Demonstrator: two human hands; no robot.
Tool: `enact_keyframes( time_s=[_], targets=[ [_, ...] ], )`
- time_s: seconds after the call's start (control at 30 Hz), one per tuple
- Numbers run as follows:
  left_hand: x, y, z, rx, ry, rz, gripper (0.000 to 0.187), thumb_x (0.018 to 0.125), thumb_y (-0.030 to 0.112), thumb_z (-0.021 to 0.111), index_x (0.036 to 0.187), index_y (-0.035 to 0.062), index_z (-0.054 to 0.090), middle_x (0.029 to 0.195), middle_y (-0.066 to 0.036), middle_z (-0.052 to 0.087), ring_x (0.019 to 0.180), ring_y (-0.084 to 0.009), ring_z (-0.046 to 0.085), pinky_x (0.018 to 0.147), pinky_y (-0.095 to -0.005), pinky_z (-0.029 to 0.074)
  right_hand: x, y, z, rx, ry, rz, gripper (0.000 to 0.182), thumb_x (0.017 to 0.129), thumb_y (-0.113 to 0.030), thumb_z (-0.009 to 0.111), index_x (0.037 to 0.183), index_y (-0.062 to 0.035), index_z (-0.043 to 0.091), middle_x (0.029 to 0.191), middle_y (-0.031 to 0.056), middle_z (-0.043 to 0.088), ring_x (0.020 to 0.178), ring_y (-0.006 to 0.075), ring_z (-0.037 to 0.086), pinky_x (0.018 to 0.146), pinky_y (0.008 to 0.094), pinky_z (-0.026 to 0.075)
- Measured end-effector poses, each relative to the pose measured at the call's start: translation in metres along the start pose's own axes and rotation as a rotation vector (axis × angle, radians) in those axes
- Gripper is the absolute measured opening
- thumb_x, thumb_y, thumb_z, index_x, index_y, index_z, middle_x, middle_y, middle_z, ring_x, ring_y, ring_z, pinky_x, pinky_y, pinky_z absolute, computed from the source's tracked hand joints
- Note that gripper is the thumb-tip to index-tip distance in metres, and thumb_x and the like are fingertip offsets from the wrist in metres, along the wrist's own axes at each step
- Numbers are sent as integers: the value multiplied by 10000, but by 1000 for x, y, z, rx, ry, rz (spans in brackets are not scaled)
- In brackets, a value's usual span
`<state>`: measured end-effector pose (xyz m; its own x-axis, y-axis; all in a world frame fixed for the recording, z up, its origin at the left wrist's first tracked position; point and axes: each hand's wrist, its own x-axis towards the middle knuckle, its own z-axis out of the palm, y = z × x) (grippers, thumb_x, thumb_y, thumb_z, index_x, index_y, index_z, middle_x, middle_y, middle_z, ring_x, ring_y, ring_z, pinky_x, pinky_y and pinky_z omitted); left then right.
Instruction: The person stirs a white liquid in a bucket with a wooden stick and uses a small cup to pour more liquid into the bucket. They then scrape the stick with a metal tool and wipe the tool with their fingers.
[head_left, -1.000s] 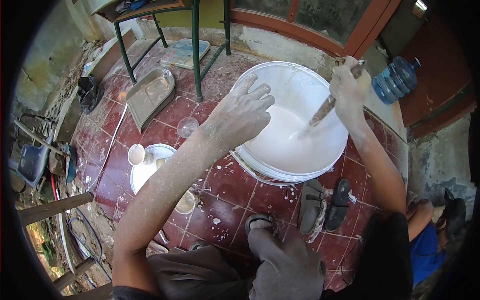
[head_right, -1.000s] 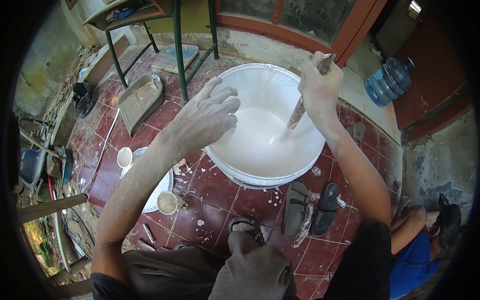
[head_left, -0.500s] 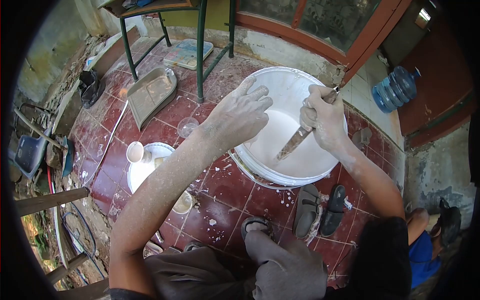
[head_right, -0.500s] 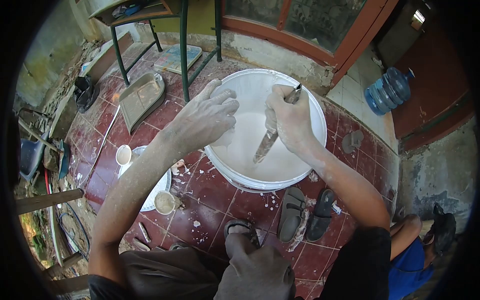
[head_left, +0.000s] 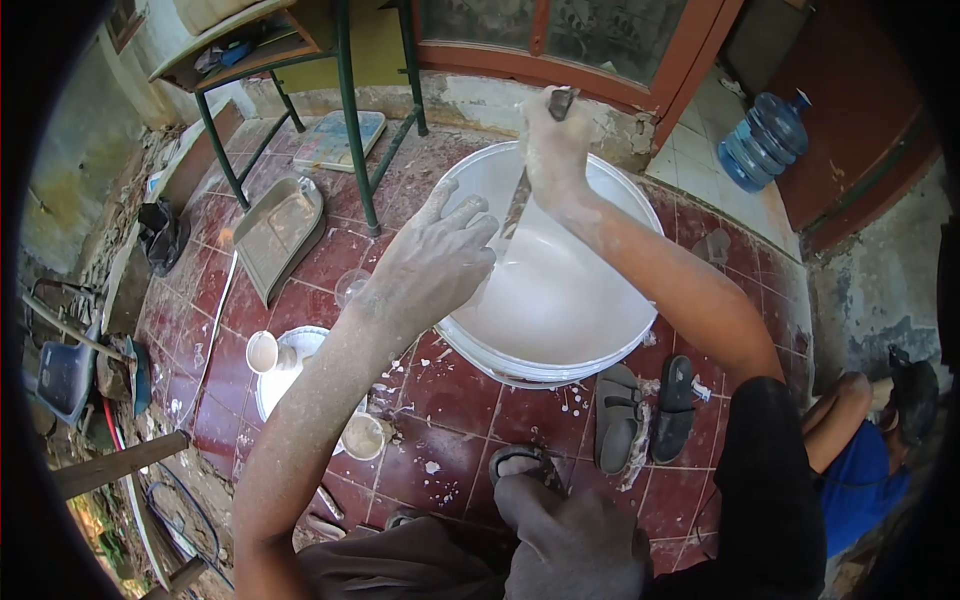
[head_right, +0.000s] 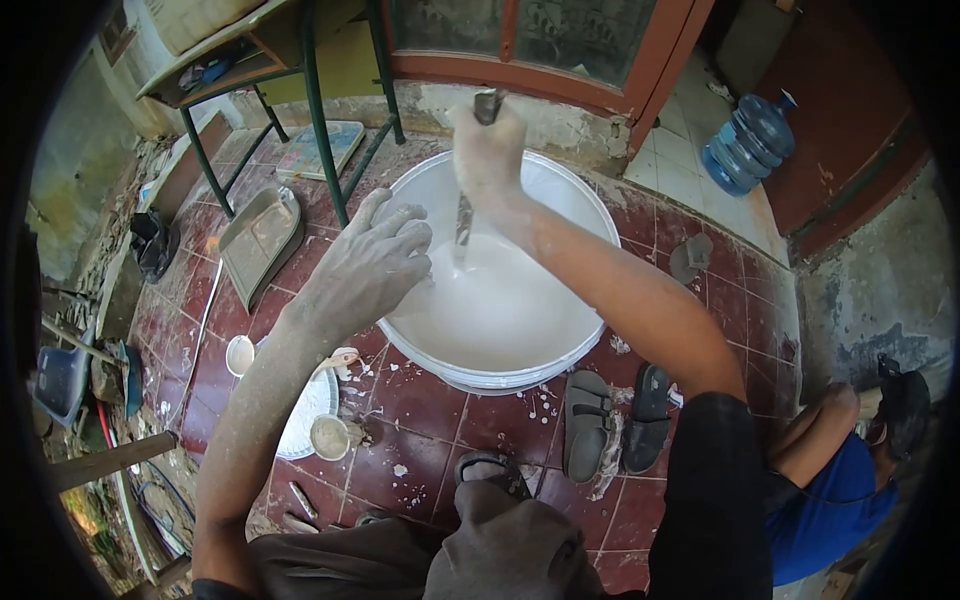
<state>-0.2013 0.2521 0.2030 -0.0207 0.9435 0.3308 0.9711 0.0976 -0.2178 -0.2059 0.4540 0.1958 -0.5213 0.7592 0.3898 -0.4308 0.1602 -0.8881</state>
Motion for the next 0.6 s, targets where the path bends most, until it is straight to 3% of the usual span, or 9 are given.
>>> enact_keyframes(
  time_s=[0.07,0.1,0.17,0.23,0.3,0.4,0.47,0.6],
  targets=[
    [0,1,-2,-6,35,5,76,796,132,615,760,122,681,982,-18,592,1173,-193,508,1140,-454,302,-32,-16,-5,81,-221,173,232,856,-101,595,661,-104,470,561,-41,456,484,68,423,440,285,329],
    [0,1,-6,-4,-25,-7,73,794,132,617,765,125,683,995,-19,588,1181,-196,504,1136,-454,306,-44,-25,-10,77,-220,173,232,856,-101,595,661,-104,470,561,-41,456,484,68,423,440,285,329],
    [-1,0,-8,-8,-89,-24,70,793,133,618,769,128,684,1009,-21,585,1189,-199,500,1132,-453,310,-63,-45,-28,182,-273,269,274,903,-74,560,705,-141,382,510,-59,343,381,61,312,366,252,245],
    [-2,-1,-6,-32,-36,-23,75,794,132,617,777,137,691,1019,-24,586,1207,-200,492,1139,-452,305,-62,-63,-57,239,-291,366,273,910,-51,544,706,-140,386,522,-56,389,368,56,338,342,252,246],
    [-1,0,-5,-38,-46,-26,76,794,134,617,781,139,692,1017,-25,585,1211,-202,491,1149,-450,297,-56,-83,-80,154,-321,374,291,899,-24,548,730,-152,348,522,-73,348,355,43,297,332,252,215],
    [2,0,2,-30,-53,-25,78,793,135,618,774,139,694,1014,-26,586,1213,-204,491,1166,-447,282,-38,-101,-95,82,-283,250,262,884,8,551,782,-151,369,535,-69,347,365,41,306,343,242,222],
    [6,2,10,-23,-56,-18,81,791,135,618,764,137,694,1014,-27,587,1211,-205,492,1174,-446,274,-7,-95,-95,136,-161,-60,262,861,37,569,833,-149,387,583,-63,359,407,34,346,361,230,237],
    [8,0,16,-29,-73,-17,91,778,123,616,727,125,691,988,-38,586,1194,-206,500,1173,-444,278,34,-64,-72,174,50,-140,250,834,37,593,815,-136,413,636,-50,391,459,42,382,384,237,263]
  ],
)
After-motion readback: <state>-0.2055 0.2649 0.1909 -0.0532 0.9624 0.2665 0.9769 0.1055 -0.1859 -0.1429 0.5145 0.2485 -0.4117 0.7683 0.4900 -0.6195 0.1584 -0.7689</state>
